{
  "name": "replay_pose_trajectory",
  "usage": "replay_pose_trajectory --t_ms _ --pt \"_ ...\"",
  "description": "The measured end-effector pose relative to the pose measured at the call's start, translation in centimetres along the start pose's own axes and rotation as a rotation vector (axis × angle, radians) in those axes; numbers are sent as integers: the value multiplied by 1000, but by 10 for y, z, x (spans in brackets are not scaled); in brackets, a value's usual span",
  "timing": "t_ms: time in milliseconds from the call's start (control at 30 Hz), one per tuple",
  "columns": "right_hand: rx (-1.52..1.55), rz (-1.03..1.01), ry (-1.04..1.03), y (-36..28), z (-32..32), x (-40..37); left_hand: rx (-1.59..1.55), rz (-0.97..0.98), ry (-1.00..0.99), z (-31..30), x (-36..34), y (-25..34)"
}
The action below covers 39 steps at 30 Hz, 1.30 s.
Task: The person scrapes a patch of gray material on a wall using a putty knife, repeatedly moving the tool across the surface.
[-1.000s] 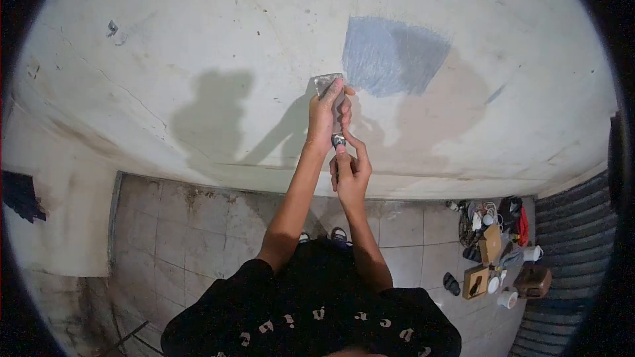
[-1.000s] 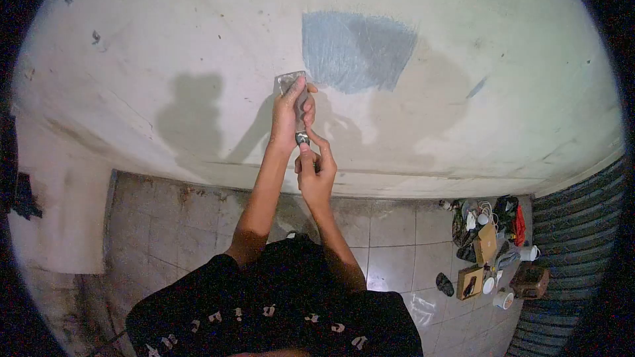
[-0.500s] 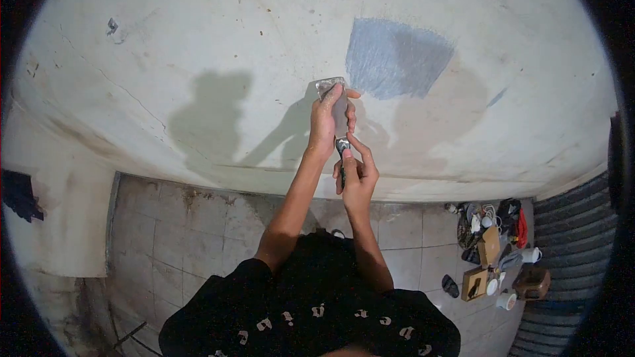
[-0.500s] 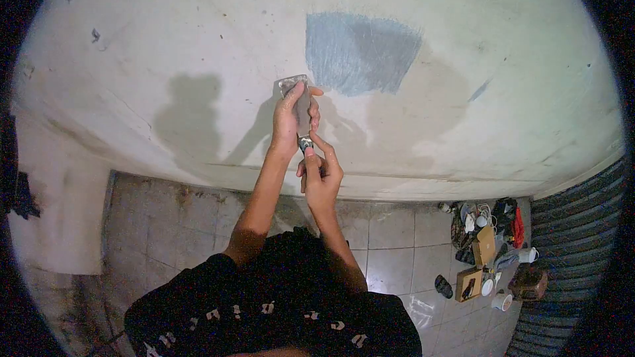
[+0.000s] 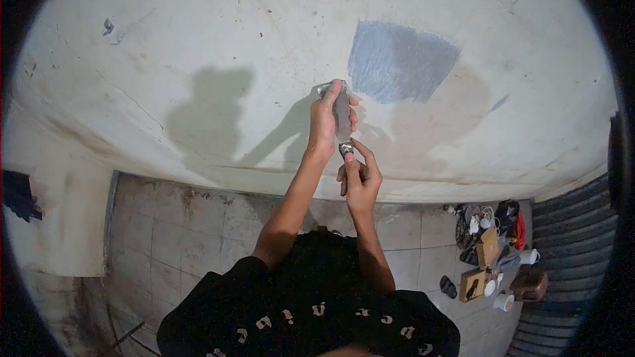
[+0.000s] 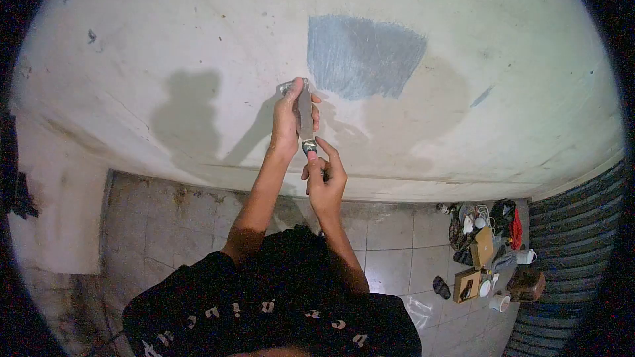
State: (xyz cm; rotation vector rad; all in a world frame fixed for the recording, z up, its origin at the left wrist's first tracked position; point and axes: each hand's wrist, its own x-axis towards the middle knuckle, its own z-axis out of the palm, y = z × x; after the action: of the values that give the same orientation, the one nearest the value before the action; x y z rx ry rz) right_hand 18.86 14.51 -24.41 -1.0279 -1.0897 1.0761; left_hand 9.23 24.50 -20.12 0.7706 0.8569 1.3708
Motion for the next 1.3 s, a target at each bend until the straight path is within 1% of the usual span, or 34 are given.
replay_pose_trajectory --t_ms 100,200,300,400,500,567,667,767,867,1000,1200,1267,1300 --pt "-32 9 -18 8 -3 2 2 26 13 0 0 -2" --pt "-20 -8 -22 6 -3 -1 -101 27 58 3 -5 2" --pt "-130 -255 57 3 3 -6 -100 65 118 -2 -12 6" --pt "-477 -676 196 -3 3 9 -114 129 142 -17 -11 6" --pt "-589 -659 337 3 11 37 -6 173 102 -25 -12 2" --pt "-564 -728 334 16 14 54 31 150 86 -23 -17 4" --pt "-509 -805 316 17 28 67 39 150 81 -26 -20 4" --pt "-591 -640 260 8 35 73 57 157 97 -32 -21 8" --pt "-630 -644 274 5 39 80 76 163 108 -36 -17 8" --pt "-608 -586 245 7 39 77 76 143 94 -38 -12 5" --pt "-665 -559 245 48 32 69 78 111 74 -35 -13 0" --pt "-695 -563 239 63 26 65 85 133 75 -35 -15 -3" --pt "-717 -535 233 70 24 61 88 145 74 -34 -16 -5"
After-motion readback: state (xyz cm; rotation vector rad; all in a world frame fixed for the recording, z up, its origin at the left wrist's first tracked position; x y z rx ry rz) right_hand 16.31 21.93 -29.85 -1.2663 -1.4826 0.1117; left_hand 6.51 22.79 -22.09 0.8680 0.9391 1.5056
